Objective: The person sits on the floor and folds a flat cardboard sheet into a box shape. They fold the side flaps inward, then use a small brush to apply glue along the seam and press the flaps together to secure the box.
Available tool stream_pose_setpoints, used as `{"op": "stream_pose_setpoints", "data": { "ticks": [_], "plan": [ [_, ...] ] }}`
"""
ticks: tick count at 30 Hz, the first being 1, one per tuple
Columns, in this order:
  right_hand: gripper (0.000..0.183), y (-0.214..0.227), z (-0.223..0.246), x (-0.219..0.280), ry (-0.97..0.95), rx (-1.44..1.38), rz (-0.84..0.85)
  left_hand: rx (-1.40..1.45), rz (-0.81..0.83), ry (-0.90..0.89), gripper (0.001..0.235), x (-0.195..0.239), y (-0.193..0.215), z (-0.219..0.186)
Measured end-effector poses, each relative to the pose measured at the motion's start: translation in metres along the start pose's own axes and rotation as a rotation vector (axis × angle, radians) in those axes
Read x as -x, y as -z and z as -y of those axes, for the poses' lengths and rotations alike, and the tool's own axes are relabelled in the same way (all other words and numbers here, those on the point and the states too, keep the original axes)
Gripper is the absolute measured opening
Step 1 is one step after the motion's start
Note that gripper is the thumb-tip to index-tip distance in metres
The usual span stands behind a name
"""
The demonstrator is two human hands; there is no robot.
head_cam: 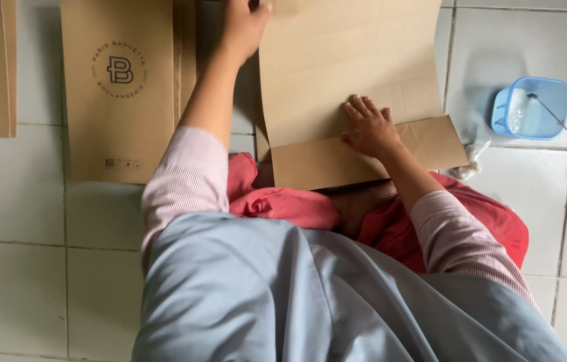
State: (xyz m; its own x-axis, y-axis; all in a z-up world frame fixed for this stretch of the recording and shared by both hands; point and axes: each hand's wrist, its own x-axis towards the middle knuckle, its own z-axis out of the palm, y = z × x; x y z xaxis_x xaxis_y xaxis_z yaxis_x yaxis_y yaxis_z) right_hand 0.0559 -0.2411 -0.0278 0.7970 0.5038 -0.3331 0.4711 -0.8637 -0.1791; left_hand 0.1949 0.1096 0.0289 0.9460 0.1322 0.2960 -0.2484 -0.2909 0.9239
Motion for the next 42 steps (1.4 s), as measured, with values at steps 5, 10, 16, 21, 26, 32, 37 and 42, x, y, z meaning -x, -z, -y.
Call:
{"op": "stream_pose_setpoints", "data": {
  "ticks": [5, 10, 16, 21, 26, 32, 37, 42],
  "plan": [
    [0.084, -0.004, -0.013, -0.016, 0.012, -0.089, -0.015, -0.492, 0.078, -0.111, 0.017, 0.079, 0.017, -0.055],
    [0.048, -0.022, -0.018, -0.052, -0.016, -0.046, -0.231, -0.627, 0.01, -0.403, 0.026, 0.144, 0.011, -0.091],
    [0.055, 0.003, -0.008, 0.029, -0.033, -0.081, -0.01, -0.707, -0.011, -0.254, 0.028, 0.193, -0.005, 0.004],
    [0.057, -0.012, 0.014, 0.075, 0.247, 0.11, 0.27, -0.815, 0.048, -0.248, 0.019, 0.185, -0.006, 0.034],
    [0.068, 0.083, 0.041, 0.074, 0.557, -0.8, 0.343, -0.814, 0.111, -0.208, 0.026, 0.185, -0.008, 0.069],
    [0.048, 0.11, 0.032, -0.038, 0.284, -0.187, -0.378, -0.714, 0.185, -0.171, 0.017, 0.194, -0.007, 0.081],
    [0.098, 0.114, 0.02, -0.104, 0.145, 0.104, -0.067, -0.696, 0.291, -0.06, 0.02, 0.203, -0.011, 0.085],
    [0.093, 0.122, 0.01, -0.115, 0.217, 0.168, -0.042, -0.556, 0.141, 0.022, 0.035, 0.201, -0.002, 0.053]
  ]
}}
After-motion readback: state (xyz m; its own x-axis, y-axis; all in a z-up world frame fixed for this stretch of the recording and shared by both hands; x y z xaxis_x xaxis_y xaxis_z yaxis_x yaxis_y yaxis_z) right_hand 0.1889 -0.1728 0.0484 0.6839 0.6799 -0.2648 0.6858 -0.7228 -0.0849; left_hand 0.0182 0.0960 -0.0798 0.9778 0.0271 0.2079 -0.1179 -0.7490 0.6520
